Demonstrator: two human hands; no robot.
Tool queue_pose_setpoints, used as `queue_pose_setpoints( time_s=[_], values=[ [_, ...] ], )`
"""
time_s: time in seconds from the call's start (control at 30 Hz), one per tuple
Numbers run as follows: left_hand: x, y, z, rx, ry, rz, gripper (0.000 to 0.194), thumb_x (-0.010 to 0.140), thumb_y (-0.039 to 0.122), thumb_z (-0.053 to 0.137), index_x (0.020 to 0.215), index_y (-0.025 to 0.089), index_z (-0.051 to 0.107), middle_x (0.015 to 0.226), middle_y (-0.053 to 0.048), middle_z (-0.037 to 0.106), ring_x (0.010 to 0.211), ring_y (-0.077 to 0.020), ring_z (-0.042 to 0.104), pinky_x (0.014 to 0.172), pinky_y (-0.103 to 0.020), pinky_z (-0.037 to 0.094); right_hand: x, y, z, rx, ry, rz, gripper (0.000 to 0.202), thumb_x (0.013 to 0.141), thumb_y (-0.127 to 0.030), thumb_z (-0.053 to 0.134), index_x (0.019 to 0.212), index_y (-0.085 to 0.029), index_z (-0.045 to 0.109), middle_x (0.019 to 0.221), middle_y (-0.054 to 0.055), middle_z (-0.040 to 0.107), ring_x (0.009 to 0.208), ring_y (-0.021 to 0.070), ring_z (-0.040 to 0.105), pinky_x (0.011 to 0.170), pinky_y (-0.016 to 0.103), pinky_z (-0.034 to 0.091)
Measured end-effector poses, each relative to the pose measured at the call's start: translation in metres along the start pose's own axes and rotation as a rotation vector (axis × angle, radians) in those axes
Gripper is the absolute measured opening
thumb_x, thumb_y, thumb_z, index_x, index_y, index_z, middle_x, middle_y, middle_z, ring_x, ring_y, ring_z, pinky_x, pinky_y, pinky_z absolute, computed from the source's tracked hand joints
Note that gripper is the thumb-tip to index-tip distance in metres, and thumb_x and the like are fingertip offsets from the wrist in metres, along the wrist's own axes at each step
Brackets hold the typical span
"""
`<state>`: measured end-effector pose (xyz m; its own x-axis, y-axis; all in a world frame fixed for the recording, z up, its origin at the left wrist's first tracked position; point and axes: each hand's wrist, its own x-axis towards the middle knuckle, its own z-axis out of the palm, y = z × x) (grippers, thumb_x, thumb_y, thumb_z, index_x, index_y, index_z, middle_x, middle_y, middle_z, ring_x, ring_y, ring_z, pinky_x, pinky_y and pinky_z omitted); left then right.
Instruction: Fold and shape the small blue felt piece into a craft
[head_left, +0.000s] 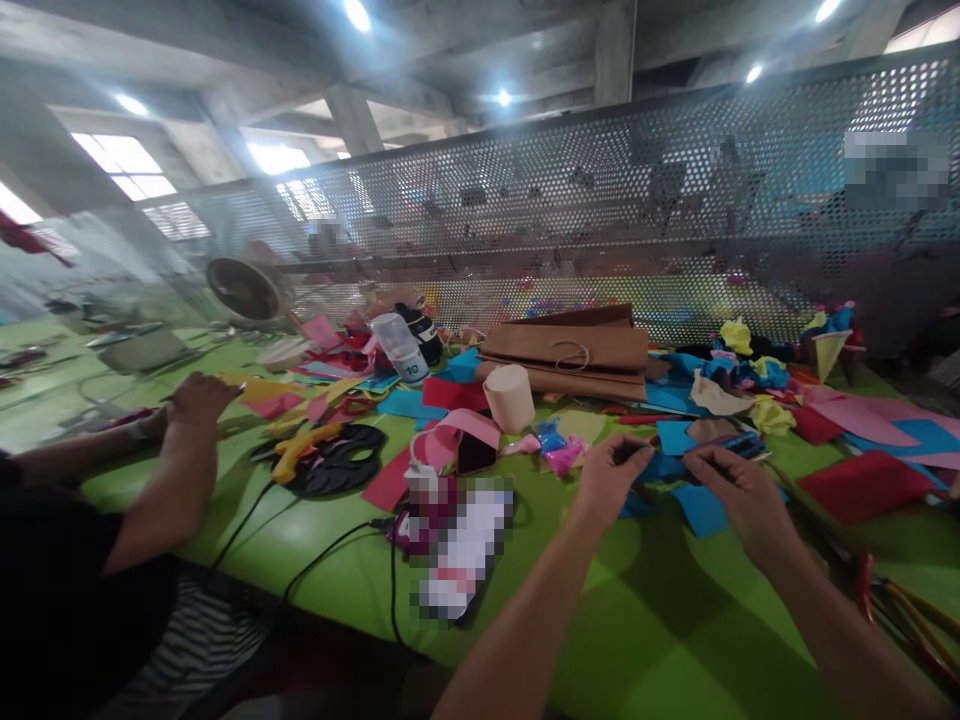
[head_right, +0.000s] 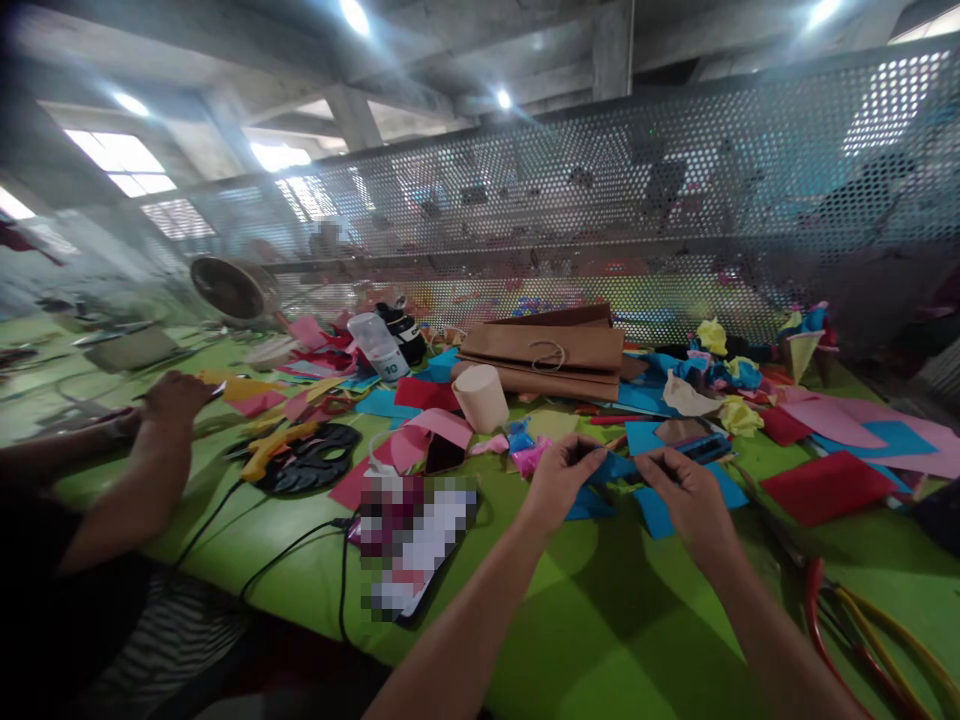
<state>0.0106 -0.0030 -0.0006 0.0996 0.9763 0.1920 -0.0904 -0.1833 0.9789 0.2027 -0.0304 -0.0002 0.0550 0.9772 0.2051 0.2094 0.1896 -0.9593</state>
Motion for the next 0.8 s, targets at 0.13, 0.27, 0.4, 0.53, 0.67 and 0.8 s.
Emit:
queue_pose_setpoints(
  time_s=[0.13, 0.27, 0.4, 0.53, 0.67, 0.8],
  values=[
    [0.0, -0.001, 0.0, -0.034, -0.021, -0.032, 0.027, 0.078, 0.039, 0.082, 0.088, 0.015, 0.072, 0.076, -0.001, 0.067, 0.074, -0.0144, 0.059, 0.071, -0.027, 0.046, 0.0, -0.001, 0.0, 0.022, -0.013, -0.001, 0.034, 0.083, -0.057, 0.076, 0.081, -0.023, 0.074, 0.079, 0.002, 0.069, 0.078, 0.0213, 0.06, 0.071, 0.032, 0.046],
    [0.0, -0.004, 0.0, -0.047, -0.097, -0.072, 0.029, 0.074, 0.039, 0.085, 0.085, 0.015, 0.071, 0.072, 0.0, 0.066, 0.069, -0.0134, 0.059, 0.068, -0.026, 0.048, 0.001, -0.006, 0.0, 0.077, 0.083, 0.033, 0.038, 0.077, -0.06, 0.081, 0.077, -0.023, 0.074, 0.076, 0.002, 0.069, 0.074, 0.0206, 0.058, 0.068, 0.032, 0.046],
    [0.0, -0.005, 0.001, -0.063, -0.083, -0.079, 0.032, 0.073, 0.041, 0.086, 0.082, 0.015, 0.07, 0.069, 0.0, 0.064, 0.066, -0.0129, 0.058, 0.064, -0.025, 0.049, 0.002, -0.011, 0.002, 0.195, 0.123, 0.075, 0.043, 0.07, -0.064, 0.084, 0.081, -0.023, 0.076, 0.076, 0.003, 0.069, 0.073, 0.0201, 0.06, 0.068, 0.033, 0.049],
    [0.0, -0.004, 0.001, -0.066, -0.088, -0.072, 0.035, 0.072, 0.045, 0.087, 0.081, 0.015, 0.071, 0.069, 0.0, 0.064, 0.066, -0.0127, 0.057, 0.063, -0.025, 0.047, 0.003, -0.006, 0.002, 0.187, 0.027, 0.118, 0.045, 0.066, -0.062, 0.088, 0.082, -0.022, 0.078, 0.078, 0.004, 0.071, 0.074, 0.0194, 0.06, 0.067, 0.031, 0.048],
    [-0.001, -0.002, 0.001, -0.059, -0.089, -0.058, 0.036, 0.077, 0.048, 0.082, 0.081, 0.014, 0.071, 0.066, 0.001, 0.061, 0.062, -0.0117, 0.053, 0.061, -0.025, 0.044, 0.005, 0.001, 0.0, 0.156, 0.001, 0.124, 0.044, 0.067, -0.063, 0.088, 0.077, -0.021, 0.076, 0.074, 0.003, 0.07, 0.072, 0.0186, 0.058, 0.065, 0.03, 0.047],
    [-0.002, -0.002, 0.001, 0.024, -0.086, 0.003, 0.028, 0.081, 0.041, 0.078, 0.081, 0.014, 0.072, 0.068, 0.0, 0.062, 0.065, -0.0123, 0.053, 0.063, -0.024, 0.041, 0.004, 0.002, 0.0, 0.124, -0.073, 0.118, 0.039, 0.071, -0.058, 0.087, 0.084, -0.022, 0.078, 0.083, 0.003, 0.073, 0.08, 0.0204, 0.062, 0.072, 0.031, 0.049]
  ],
)
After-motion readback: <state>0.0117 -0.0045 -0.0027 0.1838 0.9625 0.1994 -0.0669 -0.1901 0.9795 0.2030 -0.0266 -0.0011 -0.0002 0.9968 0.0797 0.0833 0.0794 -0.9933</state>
